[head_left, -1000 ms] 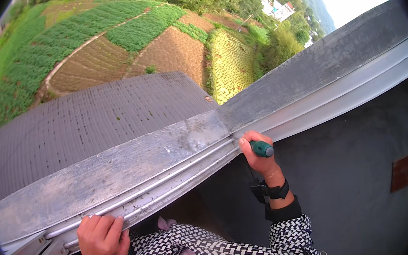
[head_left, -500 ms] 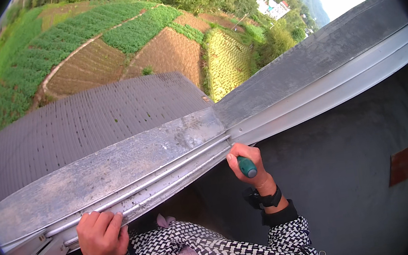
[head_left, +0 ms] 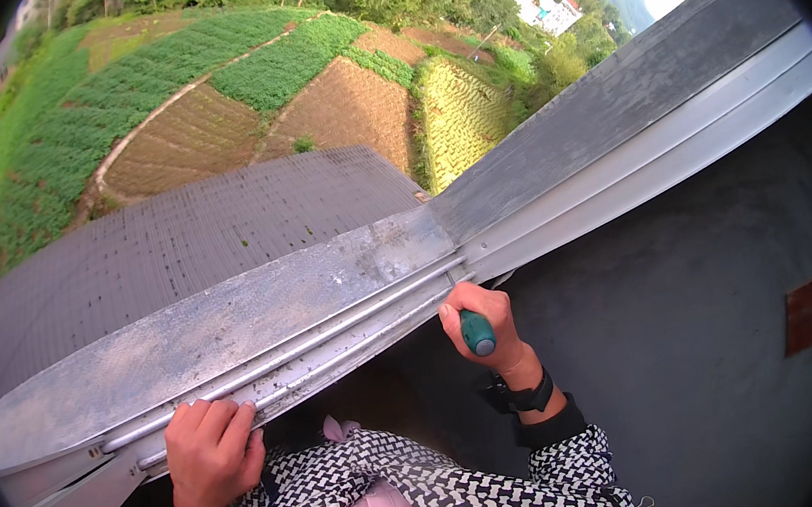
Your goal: The person uses a screwdriver to tighten screws along the bottom and side edges of a window frame. They repeatedly open and close the window to check alignment while continuing to secure the frame.
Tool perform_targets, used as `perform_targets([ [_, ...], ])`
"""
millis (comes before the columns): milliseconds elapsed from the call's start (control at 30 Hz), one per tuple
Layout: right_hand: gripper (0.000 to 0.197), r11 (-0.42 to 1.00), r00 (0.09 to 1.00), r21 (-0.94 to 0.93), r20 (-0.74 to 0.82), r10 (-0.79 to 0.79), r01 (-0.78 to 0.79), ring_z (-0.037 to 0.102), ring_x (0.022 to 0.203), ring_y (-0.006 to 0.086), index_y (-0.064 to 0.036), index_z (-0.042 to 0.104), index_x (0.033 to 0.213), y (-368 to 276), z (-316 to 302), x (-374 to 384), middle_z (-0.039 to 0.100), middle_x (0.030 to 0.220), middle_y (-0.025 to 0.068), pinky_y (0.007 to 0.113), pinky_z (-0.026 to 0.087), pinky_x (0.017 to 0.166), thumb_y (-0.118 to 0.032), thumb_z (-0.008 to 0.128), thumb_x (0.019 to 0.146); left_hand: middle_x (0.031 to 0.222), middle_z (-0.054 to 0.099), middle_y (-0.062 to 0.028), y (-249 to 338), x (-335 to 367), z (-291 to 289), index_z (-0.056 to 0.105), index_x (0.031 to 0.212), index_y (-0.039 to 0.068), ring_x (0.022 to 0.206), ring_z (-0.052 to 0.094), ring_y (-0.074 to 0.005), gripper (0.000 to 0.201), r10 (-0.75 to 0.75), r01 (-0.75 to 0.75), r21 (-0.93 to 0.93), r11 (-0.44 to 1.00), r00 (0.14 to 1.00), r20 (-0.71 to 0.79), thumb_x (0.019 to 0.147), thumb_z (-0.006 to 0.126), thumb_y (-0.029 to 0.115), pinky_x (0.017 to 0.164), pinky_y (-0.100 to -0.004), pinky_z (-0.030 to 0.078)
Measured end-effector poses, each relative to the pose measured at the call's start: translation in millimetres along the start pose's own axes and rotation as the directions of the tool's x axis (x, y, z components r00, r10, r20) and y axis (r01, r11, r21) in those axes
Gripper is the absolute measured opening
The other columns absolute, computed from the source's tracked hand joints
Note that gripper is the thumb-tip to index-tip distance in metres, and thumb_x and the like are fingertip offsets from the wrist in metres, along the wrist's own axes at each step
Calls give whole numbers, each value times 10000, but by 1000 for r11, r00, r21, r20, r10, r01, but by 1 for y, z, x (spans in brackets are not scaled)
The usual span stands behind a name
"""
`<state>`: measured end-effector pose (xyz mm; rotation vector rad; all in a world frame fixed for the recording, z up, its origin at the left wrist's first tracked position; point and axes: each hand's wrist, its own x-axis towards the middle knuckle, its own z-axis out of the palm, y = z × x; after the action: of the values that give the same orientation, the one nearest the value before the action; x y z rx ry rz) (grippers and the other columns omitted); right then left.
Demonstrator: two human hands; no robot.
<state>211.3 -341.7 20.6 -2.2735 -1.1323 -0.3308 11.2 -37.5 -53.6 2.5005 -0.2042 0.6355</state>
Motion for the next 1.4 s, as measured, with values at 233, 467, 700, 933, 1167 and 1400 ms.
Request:
perform_targets([
  [233, 125, 645, 955, 763, 165, -245, 33, 566, 508, 211, -30, 583, 733, -64, 11, 1, 630, 702, 88, 314, 428, 455, -1, 651, 833, 870, 648, -59, -1, -3, -1, 715, 969, 45, 760, 621, -252, 311, -9, 9, -11, 1000, 1000, -1, 668, 770, 100, 659, -391, 461],
  [467, 185, 904, 997, 422, 48, 56, -71, 557, 515, 166, -20, 568, 731, -59, 14, 7, 599, 644, 70, 291, 438, 498, 10, 647, 896, 929, 657, -58, -1, -5, 2, 718, 979, 55, 776, 627, -238, 299, 24, -29, -43, 999, 994, -106, 685, 755, 95, 682, -378, 468],
  [700, 124, 500, 925, 866, 184, -332, 7, 570, 549, 214, -18, 593, 766, -113, 67, 32, 617, 695, 84, 323, 448, 518, -6, 653, 874, 945, 666, -116, 8, -16, -1, 720, 1069, 22, 850, 631, -301, 369, -96, 87, -44, 995, 935, -340, 701, 711, -14, 745, -403, 501],
  [933, 228, 712, 986, 690, 165, 16, -127, 508, 559, 118, -31, 553, 724, -73, 5, 15, 603, 657, 76, 288, 423, 514, -103, 635, 924, 939, 657, -106, 13, -40, -5, 731, 1056, 23, 847, 628, -291, 330, -171, 218, 71, 973, 897, -407, 733, 702, -35, 731, -395, 477],
  [1167, 170, 526, 917, 838, 312, -249, -143, 558, 611, 153, -5, 574, 767, -106, 69, 7, 642, 749, 115, 286, 449, 554, -54, 630, 919, 963, 660, -93, 20, -38, -4, 736, 1052, 39, 876, 634, -288, 315, -146, 216, 132, 968, 902, -406, 741, 702, 2, 760, -410, 470],
  [1400, 252, 617, 990, 784, 133, -56, -70, 512, 561, 118, -32, 544, 723, -74, 17, 4, 622, 690, 81, 267, 421, 526, -125, 620, 945, 947, 653, -99, 24, -58, -12, 730, 1051, 31, 856, 632, -294, 314, -219, 304, 160, 939, 889, -403, 750, 696, -51, 762, -401, 494],
])
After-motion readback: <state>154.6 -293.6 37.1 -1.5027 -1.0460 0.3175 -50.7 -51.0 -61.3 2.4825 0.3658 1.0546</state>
